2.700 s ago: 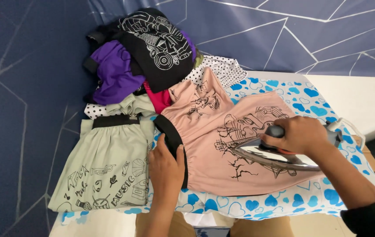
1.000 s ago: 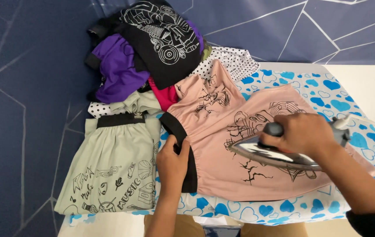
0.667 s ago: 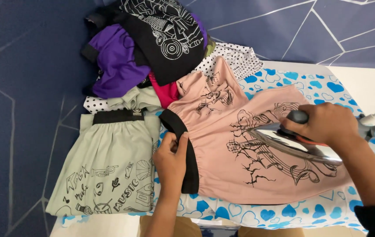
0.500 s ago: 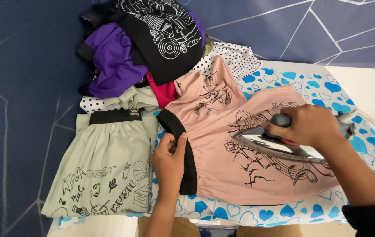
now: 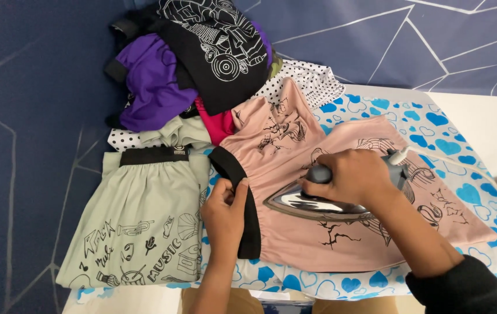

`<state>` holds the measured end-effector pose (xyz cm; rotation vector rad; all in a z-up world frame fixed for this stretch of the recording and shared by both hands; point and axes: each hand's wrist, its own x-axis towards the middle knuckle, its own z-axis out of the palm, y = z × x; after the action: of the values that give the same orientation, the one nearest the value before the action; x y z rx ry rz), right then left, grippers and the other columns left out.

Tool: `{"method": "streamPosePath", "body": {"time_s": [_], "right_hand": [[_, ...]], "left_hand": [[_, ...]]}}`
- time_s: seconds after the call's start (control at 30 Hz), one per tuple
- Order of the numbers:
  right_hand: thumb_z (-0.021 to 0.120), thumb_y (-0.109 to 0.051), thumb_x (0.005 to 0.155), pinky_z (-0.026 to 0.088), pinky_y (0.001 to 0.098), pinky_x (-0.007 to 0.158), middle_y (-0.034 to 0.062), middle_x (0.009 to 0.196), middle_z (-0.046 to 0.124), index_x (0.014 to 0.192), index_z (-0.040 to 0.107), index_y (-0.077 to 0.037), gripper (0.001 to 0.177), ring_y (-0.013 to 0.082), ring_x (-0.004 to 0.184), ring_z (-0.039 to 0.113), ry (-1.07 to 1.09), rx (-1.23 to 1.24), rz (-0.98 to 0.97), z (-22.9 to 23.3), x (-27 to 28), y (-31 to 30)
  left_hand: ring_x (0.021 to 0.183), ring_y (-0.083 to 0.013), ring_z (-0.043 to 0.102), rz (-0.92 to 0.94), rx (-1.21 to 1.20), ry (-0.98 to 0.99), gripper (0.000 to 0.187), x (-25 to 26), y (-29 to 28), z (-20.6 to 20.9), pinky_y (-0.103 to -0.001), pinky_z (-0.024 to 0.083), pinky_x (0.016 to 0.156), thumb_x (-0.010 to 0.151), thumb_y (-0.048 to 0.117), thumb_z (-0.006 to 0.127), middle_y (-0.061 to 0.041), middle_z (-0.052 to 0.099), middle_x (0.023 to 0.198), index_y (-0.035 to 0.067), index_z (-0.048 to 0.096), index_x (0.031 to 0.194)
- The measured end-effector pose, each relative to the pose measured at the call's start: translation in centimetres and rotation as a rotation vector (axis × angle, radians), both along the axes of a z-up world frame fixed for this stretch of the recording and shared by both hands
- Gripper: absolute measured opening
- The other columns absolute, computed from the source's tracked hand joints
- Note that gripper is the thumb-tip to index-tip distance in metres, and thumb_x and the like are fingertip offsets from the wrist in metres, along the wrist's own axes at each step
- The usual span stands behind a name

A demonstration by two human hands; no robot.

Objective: Ironing a pink sleeveless top with a guitar print on an ironing board.

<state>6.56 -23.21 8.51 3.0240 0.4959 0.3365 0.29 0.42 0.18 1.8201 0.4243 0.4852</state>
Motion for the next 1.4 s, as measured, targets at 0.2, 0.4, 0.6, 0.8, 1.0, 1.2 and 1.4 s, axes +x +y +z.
{"method": "streamPosePath", "body": {"time_s": [0.2,0.4,0.6,0.8,1.0,1.2,1.4], "right_hand": [[0.064,-0.078,0.064,0.059,0.0447,0.073,0.0045,0.071,0.075,0.080,0.075,-0.028,0.053,0.0315,0.081,0.076,0.059,0.056,0.063,0.4,-1.5,2.1],[0.060,-0.085,0.066,0.059,0.0433,0.075,0.0054,0.072,0.076,0.081,0.075,-0.027,0.061,0.0309,0.083,0.077,0.091,0.019,0.021,0.1,-1.9,1.0],[0.056,-0.085,0.067,0.060,0.0398,0.078,0.0030,0.077,0.078,0.084,0.076,-0.029,0.062,0.0281,0.088,0.078,0.107,-0.078,-0.148,0.9,-2.6,-3.1],[0.039,-0.087,0.080,0.060,0.0485,0.084,0.0096,0.105,0.079,0.098,0.074,-0.028,0.071,0.0351,0.103,0.075,0.312,-0.136,-0.484,3.2,-1.1,-6.4],[0.032,-0.082,0.093,0.057,0.0451,0.080,0.0137,0.105,0.081,0.112,0.076,-0.019,0.079,0.0384,0.099,0.077,0.303,-0.050,-0.760,3.9,0.8,-7.4],[0.028,-0.092,0.084,0.060,0.0372,0.064,0.0045,0.092,0.081,0.099,0.075,-0.032,0.078,0.0287,0.088,0.079,0.274,-0.193,-0.620,3.2,-0.1,-7.9],[0.025,-0.093,0.089,0.061,0.0418,0.072,0.0075,0.100,0.081,0.105,0.075,-0.026,0.084,0.0310,0.095,0.078,0.282,-0.185,-0.663,2.8,1.4,-7.8]], "left_hand": [[0.065,-0.0264,0.068,-0.063,0.144,0.099,0.024,-0.5,-0.3,0.7,-0.037,0.053,0.055,0.093,0.029,0.072,-0.014,0.069,0.070,0.014,0.052,0.091],[0.082,-0.0377,0.075,-0.066,0.284,0.141,0.036,0.1,-0.4,-0.7,-0.046,0.059,0.063,0.093,0.029,0.070,-0.019,0.073,0.085,0.015,0.041,0.109],[0.086,-0.0344,0.077,-0.035,0.327,0.128,0.036,0.1,-0.3,-1.4,-0.045,0.062,0.065,0.093,0.028,0.069,-0.018,0.077,0.097,0.016,0.040,0.112],[0.084,-0.0373,0.070,-0.065,0.231,0.039,0.038,-0.1,-0.3,-1.7,-0.048,0.053,0.067,0.092,0.026,0.071,-0.011,0.068,0.097,0.015,0.039,0.108],[0.102,-0.0370,0.073,-0.055,0.180,0.075,0.038,0.0,-0.5,-1.4,-0.046,0.057,0.075,0.091,0.026,0.072,-0.016,0.074,0.108,0.015,0.040,0.109],[0.081,-0.0335,0.070,-0.061,0.114,0.129,0.033,-0.4,-0.8,0.2,-0.044,0.052,0.070,0.093,0.027,0.066,-0.010,0.072,0.089,0.015,0.039,0.108],[0.088,-0.0330,0.072,-0.068,0.080,0.093,0.032,-0.3,-0.8,0.1,-0.043,0.053,0.074,0.093,0.025,0.066,-0.012,0.075,0.098,0.014,0.040,0.108]]}}
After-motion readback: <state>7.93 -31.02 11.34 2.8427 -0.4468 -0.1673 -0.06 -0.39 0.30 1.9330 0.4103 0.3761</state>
